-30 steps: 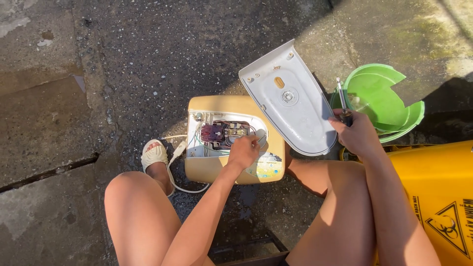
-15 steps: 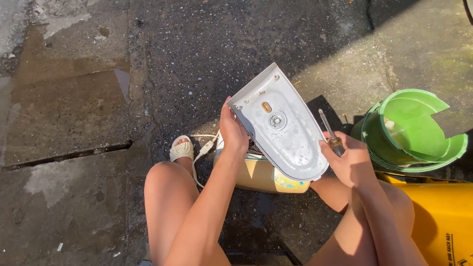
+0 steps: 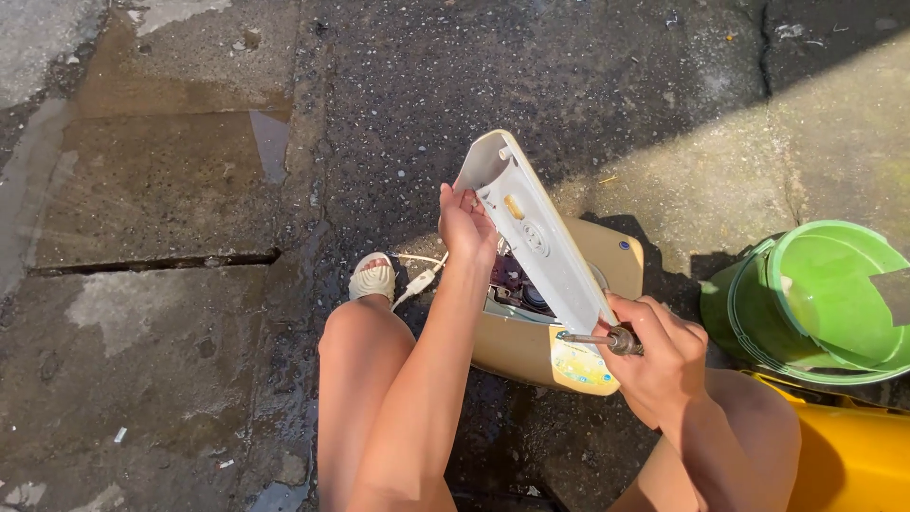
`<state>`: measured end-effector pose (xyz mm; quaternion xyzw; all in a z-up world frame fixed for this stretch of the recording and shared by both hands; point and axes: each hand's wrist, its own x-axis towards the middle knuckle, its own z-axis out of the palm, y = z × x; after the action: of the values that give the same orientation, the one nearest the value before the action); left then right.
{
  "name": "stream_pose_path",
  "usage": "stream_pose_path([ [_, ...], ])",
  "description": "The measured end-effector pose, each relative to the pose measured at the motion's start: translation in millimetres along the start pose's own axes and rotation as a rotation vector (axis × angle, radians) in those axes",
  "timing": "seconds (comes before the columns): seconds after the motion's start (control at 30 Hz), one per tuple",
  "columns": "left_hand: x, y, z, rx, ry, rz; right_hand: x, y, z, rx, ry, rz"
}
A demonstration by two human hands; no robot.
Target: Disassembling a small appliance using a screwdriver to access and inspect internal components.
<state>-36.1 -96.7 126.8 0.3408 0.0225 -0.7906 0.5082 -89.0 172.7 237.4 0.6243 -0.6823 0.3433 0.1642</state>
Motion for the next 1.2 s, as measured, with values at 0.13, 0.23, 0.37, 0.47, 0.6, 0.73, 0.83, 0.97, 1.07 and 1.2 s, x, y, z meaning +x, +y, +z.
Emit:
stream_pose_path([
  [0.13,3,1,-1,-0.071,0.141,-0.074,4,-2,1,-0.093,-0.046,-0.176],
  [0.23,-4,4,3,-0.101,0.123,-0.097,4,-3,1,-0.126,-0.039,-0.230],
  [0.37,-11,10,9,-0.161,0.100,-0.092,-10,15,3,-0.145,-0.044,-0.257],
  [0.47,1,4,0,-0.034,0.128,-0.095,-18,23,7,-0.183,0.056,-0.162],
  [0.6,10,19,-19,0.073,0.117,-0.154,-16,43,2,0.019,0.093,0.161],
  [0.73,-15,58,-5,0.577,-0.188,-0.451,-5,78,-7,-0.083,-0.001,-0.227],
  [0.83,-59,104,24,1.029,-0.348,-0.528,0,78,-3,-0.180,-0.098,-0.474],
  [0.97,-41,129,12,1.510,-0.478,-0.531,6,64,11,-0.173,-0.149,-0.735],
  [1.07,-64,137,18,1.792,-0.500,-0.419,-6,68,32,-0.177,-0.156,-0.761],
  [1.2,-34,113,-43,2.203,-0.585,-0.207,-21,70,35,-0.217,-0.183,-0.691],
])
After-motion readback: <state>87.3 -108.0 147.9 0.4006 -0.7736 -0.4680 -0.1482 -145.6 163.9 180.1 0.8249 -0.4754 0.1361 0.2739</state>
